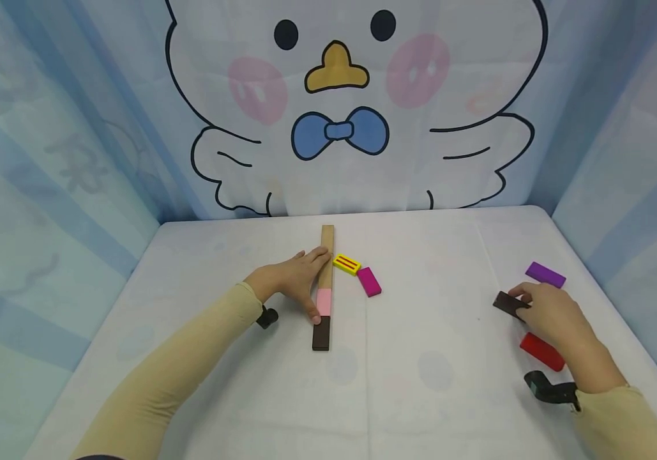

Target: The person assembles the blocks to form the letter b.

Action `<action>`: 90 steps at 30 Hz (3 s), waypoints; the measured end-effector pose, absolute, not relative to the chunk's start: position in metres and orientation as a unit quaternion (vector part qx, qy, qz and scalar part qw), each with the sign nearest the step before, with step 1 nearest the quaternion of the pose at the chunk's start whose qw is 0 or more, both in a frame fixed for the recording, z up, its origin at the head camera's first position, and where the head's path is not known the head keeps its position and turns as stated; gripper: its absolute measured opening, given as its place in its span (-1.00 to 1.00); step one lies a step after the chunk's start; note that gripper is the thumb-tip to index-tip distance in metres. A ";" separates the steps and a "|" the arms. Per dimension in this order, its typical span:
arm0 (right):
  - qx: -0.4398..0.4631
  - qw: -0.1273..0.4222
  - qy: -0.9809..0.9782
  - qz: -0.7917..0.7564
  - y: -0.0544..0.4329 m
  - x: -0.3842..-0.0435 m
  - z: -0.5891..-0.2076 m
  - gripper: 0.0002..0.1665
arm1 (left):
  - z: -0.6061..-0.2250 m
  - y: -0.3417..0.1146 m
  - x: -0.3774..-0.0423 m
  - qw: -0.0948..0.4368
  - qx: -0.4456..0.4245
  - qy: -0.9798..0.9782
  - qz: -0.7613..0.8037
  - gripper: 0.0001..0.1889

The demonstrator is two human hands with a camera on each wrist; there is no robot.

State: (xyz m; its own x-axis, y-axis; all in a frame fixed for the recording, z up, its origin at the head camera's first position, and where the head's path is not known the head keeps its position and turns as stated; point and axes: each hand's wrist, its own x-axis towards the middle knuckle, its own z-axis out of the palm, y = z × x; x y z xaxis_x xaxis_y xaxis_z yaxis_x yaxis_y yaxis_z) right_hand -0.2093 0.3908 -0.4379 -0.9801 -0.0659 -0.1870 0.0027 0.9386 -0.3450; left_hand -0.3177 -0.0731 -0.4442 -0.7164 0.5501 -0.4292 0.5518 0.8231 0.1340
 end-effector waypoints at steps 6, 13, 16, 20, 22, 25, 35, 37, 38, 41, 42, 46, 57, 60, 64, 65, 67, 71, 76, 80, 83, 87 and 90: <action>-0.011 0.088 0.977 -0.194 0.383 -0.208 -0.441 -0.55 | -0.444 -0.073 -0.318 0.230 0.300 0.926 -0.004 0.60; -0.041 0.079 0.975 -0.203 0.366 -0.208 -0.445 -0.58 | -0.443 -0.074 -0.317 0.228 0.300 0.926 0.003 0.60; -0.054 0.075 0.974 -0.208 0.356 -0.208 -0.446 -0.60 | -0.444 -0.074 -0.317 0.229 0.299 0.926 0.003 0.60; -0.061 0.072 0.971 -0.218 0.340 -0.208 -0.447 -0.61 | -0.445 -0.074 -0.317 0.229 0.299 0.926 0.003 0.60; -0.063 0.072 0.971 -0.221 0.331 -0.209 -0.447 -0.61 | -0.445 -0.074 -0.317 0.229 0.299 0.926 0.003 0.60; -0.069 0.074 0.969 -0.224 0.316 -0.210 -0.447 -0.63 | -0.445 -0.074 -0.318 0.229 0.300 0.926 0.004 0.60; -0.071 0.095 0.961 -0.251 0.274 -0.214 -0.447 -0.60 | -0.446 -0.074 -0.318 0.225 0.302 0.926 0.004 0.60; -0.071 0.096 0.959 -0.258 0.268 -0.214 -0.448 -0.60 | -0.446 -0.074 -0.318 0.225 0.302 0.926 0.004 0.60; -0.071 0.096 0.958 -0.261 0.265 -0.215 -0.448 -0.60 | -0.446 -0.074 -0.318 0.224 0.303 0.926 0.004 0.60; -0.078 0.094 0.955 -0.270 0.259 -0.216 -0.450 -0.59 | -0.446 -0.075 -0.318 0.224 0.304 0.926 0.004 0.60; -0.079 0.095 0.955 -0.271 0.257 -0.216 -0.450 -0.59 | -0.446 -0.075 -0.318 0.224 0.304 0.926 0.003 0.60; -0.092 0.089 0.952 -0.278 0.249 -0.217 -0.451 -0.59 | -0.446 -0.075 -0.318 0.224 0.304 0.926 0.006 0.60; -0.098 0.077 0.949 -0.291 0.226 -0.220 -0.456 -0.53 | -0.447 -0.076 -0.319 0.222 0.303 0.927 0.003 0.60; -0.097 0.083 0.948 -0.293 0.222 -0.221 -0.456 -0.53 | -0.447 -0.076 -0.318 0.223 0.303 0.927 0.003 0.60; -0.093 0.085 0.945 -0.301 0.216 -0.222 -0.457 -0.52 | -0.447 -0.075 -0.318 0.222 0.302 0.927 0.003 0.60; -0.091 0.085 0.944 -0.305 0.214 -0.222 -0.457 -0.52 | -0.447 -0.075 -0.318 0.221 0.302 0.928 0.002 0.60; -0.083 0.089 0.944 -0.308 0.211 -0.223 -0.457 -0.53 | -0.446 -0.075 -0.318 0.219 0.302 0.928 -0.001 0.61; -0.065 0.101 0.943 -0.311 0.208 -0.224 -0.457 -0.53 | -0.447 -0.075 -0.318 0.219 0.302 0.928 -0.004 0.61; -0.052 0.113 0.940 -0.318 0.207 -0.225 -0.459 -0.52 | -0.447 -0.075 -0.319 0.218 0.302 0.928 -0.007 0.61; -0.054 0.113 0.937 -0.326 0.207 -0.225 -0.459 -0.52 | -0.447 -0.074 -0.321 0.219 0.303 0.928 -0.008 0.60; -0.059 0.107 0.936 -0.331 0.207 -0.225 -0.459 -0.53 | -0.446 -0.074 -0.321 0.219 0.304 0.927 -0.006 0.60; -0.065 0.101 0.936 -0.330 0.206 -0.226 -0.459 -0.54 | -0.445 -0.074 -0.321 0.218 0.305 0.927 -0.005 0.61; -0.063 0.101 0.937 -0.328 0.206 -0.226 -0.460 -0.54 | -0.445 -0.074 -0.320 0.219 0.305 0.927 -0.005 0.61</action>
